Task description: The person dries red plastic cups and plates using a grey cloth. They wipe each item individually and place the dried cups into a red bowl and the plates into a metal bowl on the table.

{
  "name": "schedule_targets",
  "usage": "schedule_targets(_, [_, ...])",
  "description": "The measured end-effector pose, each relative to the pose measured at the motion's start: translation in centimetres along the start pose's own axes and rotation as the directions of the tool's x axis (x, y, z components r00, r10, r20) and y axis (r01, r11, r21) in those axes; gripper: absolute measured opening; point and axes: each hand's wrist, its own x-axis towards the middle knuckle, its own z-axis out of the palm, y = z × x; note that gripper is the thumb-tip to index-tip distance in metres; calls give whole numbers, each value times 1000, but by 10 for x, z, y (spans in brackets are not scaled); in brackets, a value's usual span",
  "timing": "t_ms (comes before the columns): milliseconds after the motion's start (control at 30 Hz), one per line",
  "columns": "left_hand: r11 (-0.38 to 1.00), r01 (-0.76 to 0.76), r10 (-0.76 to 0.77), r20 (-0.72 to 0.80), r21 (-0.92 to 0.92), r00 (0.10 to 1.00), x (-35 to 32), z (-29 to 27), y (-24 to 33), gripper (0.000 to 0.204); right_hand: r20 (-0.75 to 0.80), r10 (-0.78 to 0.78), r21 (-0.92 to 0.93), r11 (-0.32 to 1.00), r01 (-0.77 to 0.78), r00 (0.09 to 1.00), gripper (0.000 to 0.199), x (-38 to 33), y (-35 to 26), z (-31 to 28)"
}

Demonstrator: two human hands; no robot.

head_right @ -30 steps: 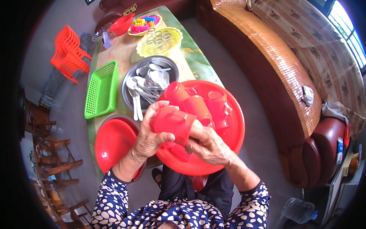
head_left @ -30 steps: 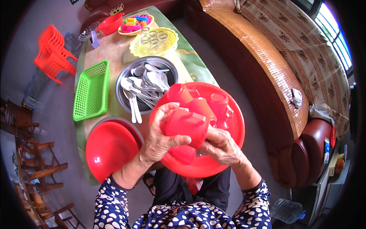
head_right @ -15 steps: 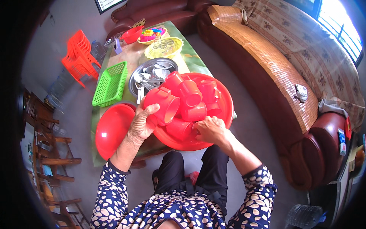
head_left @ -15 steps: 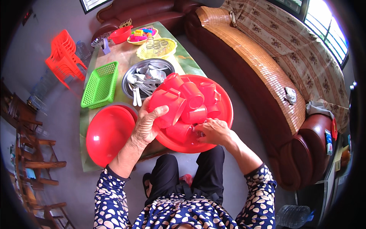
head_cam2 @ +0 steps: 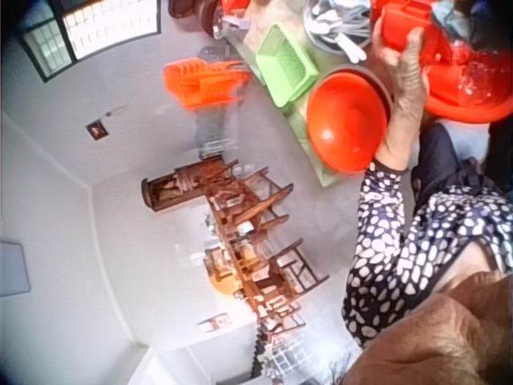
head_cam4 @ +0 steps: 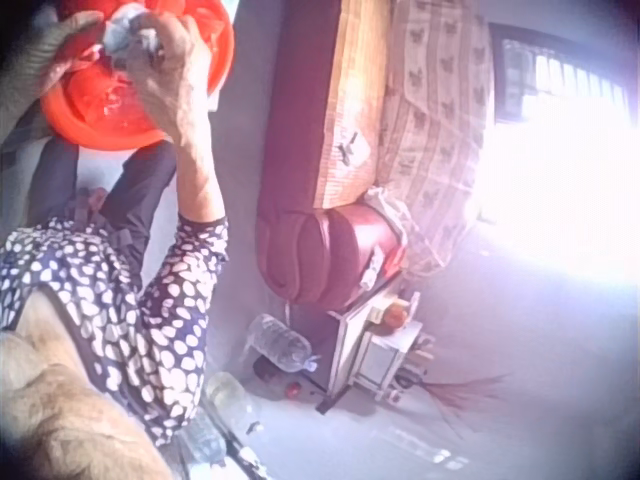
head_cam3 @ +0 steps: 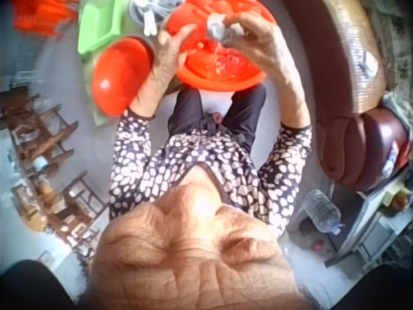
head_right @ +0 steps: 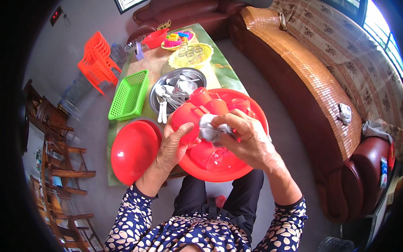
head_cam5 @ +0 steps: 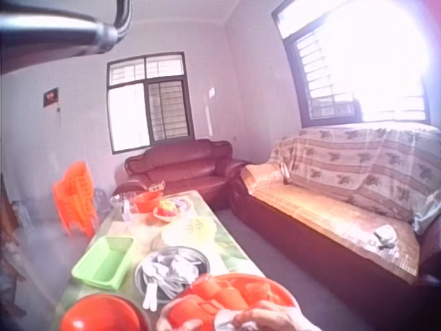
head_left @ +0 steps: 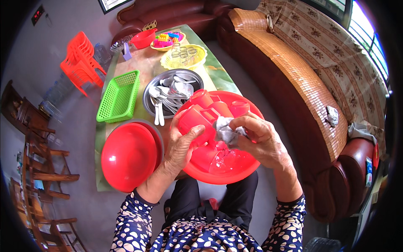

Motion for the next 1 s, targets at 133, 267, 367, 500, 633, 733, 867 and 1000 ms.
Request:
schedule_targets(133, [982, 5, 6, 55, -190, 998, 7, 0, -11, 60, -66, -205, -160, 968, 193, 976, 31, 11, 6, 30])
schedule_targets(267, [984, -15, 17, 9, -175, 1000, 9, -2, -16, 56, -128, -246, -270, 941, 205, 961, 33, 11, 18, 43])
schedule_targets(367, [987, -89, 76, -97, -131, 992, 9, -1, -21, 50, -110, -207, -173, 967, 186, 972, 31, 10, 24, 34])
schedule_targets(500, [925, 122, -145, -36, -359, 989, 16, -2, -5, 39, -80, -136, -132, 983, 125, 988, 30, -5, 39, 24])
schedule_targets(633, [895, 237, -262, -17, -377, 965, 10, -4, -8, 48, -199, -22, -78, 997, 7, 980, 28, -16, 59, 30])
schedule_targets(733, [865, 280, -284, 53, -416, 957, 8, -6, -12, 49, -321, 23, 104, 995, 11, 947, 28, -3, 51, 32])
schedule_targets(867, [847, 256, -262, 53, -465, 964, 13, -9, -15, 51, -213, -85, -59, 995, 74, 973, 29, 0, 53, 39])
schedule_targets(1000, [931, 185, -204, -29, -316, 979, 8, -18, -21, 57, -104, 46, -142, 988, -61, 994, 25, -27, 57, 37])
